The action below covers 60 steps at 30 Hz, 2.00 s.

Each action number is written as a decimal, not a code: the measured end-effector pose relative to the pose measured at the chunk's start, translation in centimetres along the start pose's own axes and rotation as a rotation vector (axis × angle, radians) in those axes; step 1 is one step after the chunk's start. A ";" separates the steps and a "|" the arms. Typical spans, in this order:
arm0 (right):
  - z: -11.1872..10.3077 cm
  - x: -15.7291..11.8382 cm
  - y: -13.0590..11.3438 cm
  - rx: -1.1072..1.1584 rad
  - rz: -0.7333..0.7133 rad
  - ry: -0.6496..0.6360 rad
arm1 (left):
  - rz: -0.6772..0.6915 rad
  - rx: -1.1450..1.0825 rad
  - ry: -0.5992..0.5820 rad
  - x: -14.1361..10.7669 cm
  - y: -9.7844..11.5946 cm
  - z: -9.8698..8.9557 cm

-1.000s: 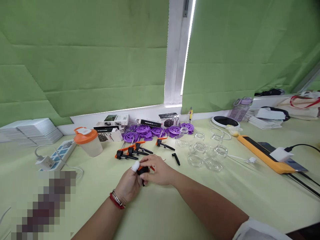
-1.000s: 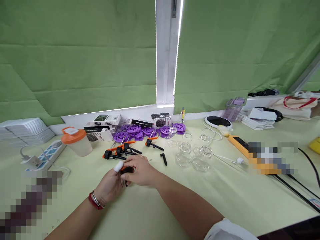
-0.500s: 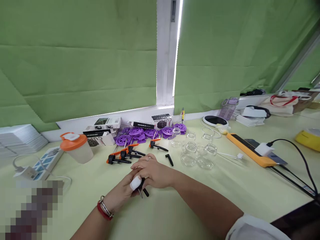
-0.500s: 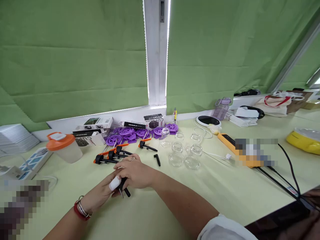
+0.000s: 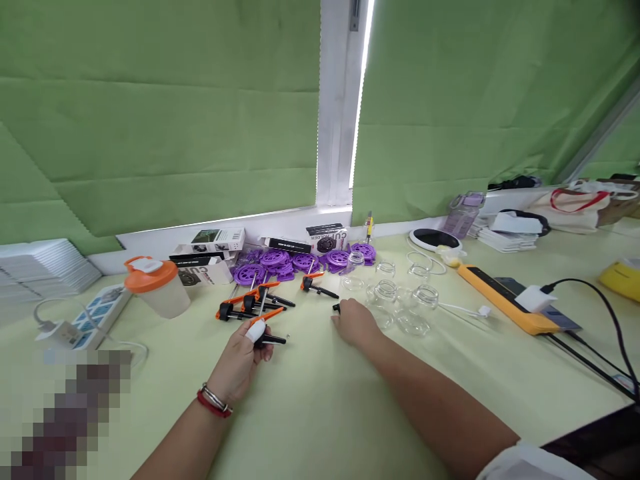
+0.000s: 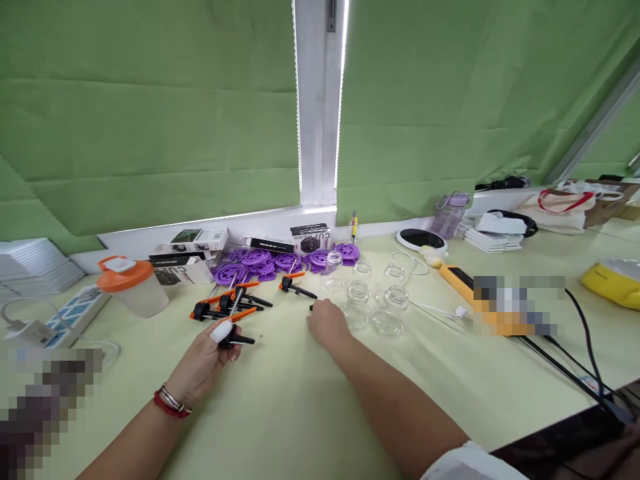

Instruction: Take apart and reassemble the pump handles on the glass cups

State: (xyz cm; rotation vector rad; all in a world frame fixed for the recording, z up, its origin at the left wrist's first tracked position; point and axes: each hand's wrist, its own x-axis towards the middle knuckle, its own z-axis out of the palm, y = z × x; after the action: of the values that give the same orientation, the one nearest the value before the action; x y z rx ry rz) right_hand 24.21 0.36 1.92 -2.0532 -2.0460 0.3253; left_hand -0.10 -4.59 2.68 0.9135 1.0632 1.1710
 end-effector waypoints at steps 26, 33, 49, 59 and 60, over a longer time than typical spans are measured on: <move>1.2 -5.0 -5.0 0.419 -0.586 -0.119 | 0.052 -0.045 -0.074 -1.5 0.2 1.5; 1.7 -6.0 -5.7 0.702 -0.528 -0.225 | 0.345 0.052 0.157 -2.4 -0.6 2.4; 1.1 -7.7 -7.2 1.495 -0.209 -0.653 | 0.651 0.699 -0.080 -3.0 -0.2 1.5; 1.1 -7.5 -7.5 1.551 -0.014 -0.690 | 0.721 0.726 -0.013 -3.2 -0.8 2.4; 1.0 -7.4 -7.4 1.551 -0.022 -0.696 | 0.709 0.696 0.002 -3.3 -0.8 2.5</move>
State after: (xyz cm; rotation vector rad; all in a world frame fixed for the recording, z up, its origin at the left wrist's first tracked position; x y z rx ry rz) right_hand 16.79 -7.02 3.25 -0.8949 -1.1068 1.9905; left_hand 2.30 -8.04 3.16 1.9463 1.2101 1.3748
